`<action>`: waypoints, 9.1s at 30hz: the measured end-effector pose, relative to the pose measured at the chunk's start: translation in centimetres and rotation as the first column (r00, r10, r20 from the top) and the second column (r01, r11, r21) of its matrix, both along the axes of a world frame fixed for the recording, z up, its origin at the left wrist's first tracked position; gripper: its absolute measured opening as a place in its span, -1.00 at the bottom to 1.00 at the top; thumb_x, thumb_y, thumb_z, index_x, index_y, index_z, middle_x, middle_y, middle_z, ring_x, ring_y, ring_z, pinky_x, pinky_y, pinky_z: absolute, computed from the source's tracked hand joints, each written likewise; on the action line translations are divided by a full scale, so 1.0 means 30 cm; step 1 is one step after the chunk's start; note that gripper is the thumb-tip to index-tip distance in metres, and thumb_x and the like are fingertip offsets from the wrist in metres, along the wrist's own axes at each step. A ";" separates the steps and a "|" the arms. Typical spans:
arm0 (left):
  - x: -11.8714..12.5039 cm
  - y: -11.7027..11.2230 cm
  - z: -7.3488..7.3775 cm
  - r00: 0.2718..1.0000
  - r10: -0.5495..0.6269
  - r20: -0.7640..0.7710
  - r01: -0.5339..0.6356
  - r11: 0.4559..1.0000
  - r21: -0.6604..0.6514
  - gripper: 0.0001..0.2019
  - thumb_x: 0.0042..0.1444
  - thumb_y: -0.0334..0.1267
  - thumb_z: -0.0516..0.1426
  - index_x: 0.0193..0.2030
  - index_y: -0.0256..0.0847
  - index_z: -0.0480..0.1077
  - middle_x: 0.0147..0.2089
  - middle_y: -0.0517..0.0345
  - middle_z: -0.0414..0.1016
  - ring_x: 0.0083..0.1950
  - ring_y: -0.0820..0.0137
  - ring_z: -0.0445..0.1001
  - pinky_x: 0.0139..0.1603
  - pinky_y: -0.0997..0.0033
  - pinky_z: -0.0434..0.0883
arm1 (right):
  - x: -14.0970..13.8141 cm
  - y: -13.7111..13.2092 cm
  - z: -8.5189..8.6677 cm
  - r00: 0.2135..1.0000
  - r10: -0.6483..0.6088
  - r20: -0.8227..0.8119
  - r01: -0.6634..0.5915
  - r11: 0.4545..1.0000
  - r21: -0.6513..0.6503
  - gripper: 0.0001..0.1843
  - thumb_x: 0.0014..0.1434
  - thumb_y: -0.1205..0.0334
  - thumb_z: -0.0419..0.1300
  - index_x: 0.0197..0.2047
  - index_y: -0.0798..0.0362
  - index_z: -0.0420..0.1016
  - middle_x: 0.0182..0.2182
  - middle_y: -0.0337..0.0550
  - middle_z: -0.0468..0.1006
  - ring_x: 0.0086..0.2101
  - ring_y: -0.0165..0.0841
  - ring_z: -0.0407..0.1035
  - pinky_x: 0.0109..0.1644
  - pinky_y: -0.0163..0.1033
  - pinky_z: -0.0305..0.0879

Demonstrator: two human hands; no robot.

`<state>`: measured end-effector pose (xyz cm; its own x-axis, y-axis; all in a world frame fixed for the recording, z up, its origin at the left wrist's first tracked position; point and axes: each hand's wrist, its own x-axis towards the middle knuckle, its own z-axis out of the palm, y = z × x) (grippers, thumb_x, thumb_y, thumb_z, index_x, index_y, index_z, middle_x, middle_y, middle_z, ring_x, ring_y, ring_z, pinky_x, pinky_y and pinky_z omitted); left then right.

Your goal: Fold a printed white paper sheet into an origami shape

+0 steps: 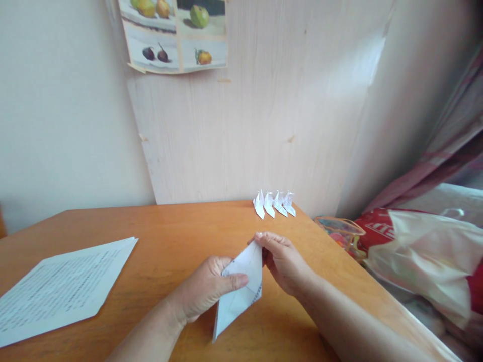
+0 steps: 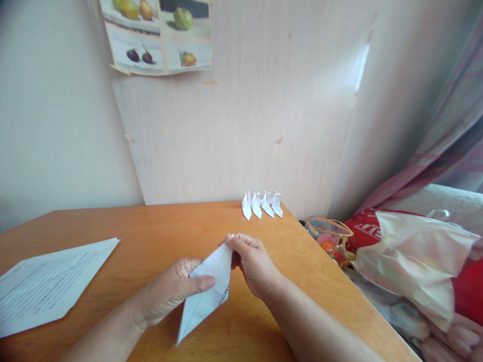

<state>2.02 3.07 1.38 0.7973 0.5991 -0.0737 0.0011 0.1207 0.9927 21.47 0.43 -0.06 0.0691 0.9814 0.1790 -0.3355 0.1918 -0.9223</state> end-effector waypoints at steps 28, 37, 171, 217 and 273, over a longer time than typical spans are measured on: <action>0.004 0.039 -0.014 0.949 0.278 0.145 -0.268 0.959 -0.086 -0.55 0.09 -0.11 0.34 0.04 -0.37 0.55 -0.01 -0.21 0.64 0.02 0.05 0.58 0.12 0.11 0.42 | 0.006 0.006 0.000 0.997 0.072 -0.002 -0.071 0.975 -0.210 -0.45 0.18 -0.29 0.23 -0.27 0.11 0.56 -0.44 -0.11 0.57 -0.46 -0.38 0.40 -0.38 -0.27 0.15; 0.006 0.067 -0.036 0.849 0.494 0.188 -0.465 0.867 -0.179 -0.63 0.03 -0.09 0.38 -0.14 -0.35 0.54 -0.19 -0.12 0.66 -0.25 0.26 0.57 -0.17 0.30 0.45 | -0.055 -0.028 -0.043 0.933 0.304 0.193 -0.258 0.938 -0.230 -0.51 0.12 -0.23 0.32 -0.38 0.10 0.57 -0.48 -0.12 0.57 -0.45 -0.38 0.40 -0.35 -0.27 0.23; 0.011 -0.039 -0.158 0.726 0.440 -0.528 0.176 0.624 0.762 -0.22 0.28 0.13 -0.01 0.48 -0.40 0.08 0.54 -0.33 -0.15 0.57 0.00 -0.23 0.51 -0.07 -0.22 | -0.023 -0.135 -0.060 -0.045 0.086 0.995 -0.247 0.964 -0.095 0.30 0.08 -0.53 0.11 0.53 0.24 -0.18 0.47 0.28 -0.17 0.44 0.10 -0.27 0.49 0.12 -0.25; -0.184 -0.445 -0.223 0.766 0.559 -0.319 0.313 0.109 0.943 -0.35 0.21 -0.19 0.18 0.41 -0.22 0.10 0.52 -0.12 0.09 0.53 0.16 0.05 0.50 0.04 0.06 | -0.067 -0.548 -0.145 -0.270 -0.271 0.924 -0.078 0.963 0.260 0.16 -0.02 -0.27 0.39 0.42 0.33 0.16 0.40 0.34 0.11 0.39 0.10 -0.02 0.45 0.15 -0.05; -0.201 -0.495 -0.259 0.710 0.647 -0.277 0.246 0.141 0.959 -0.03 0.07 0.30 0.18 0.46 -0.29 0.05 0.51 -0.26 0.07 0.54 0.01 -0.02 0.52 -0.16 -0.21 | -0.146 -0.372 -0.183 -0.180 -0.345 0.921 -0.408 0.878 0.249 -0.51 0.46 0.26 -0.11 0.34 0.24 0.31 0.35 0.28 0.25 0.38 -0.02 0.04 0.41 0.21 0.09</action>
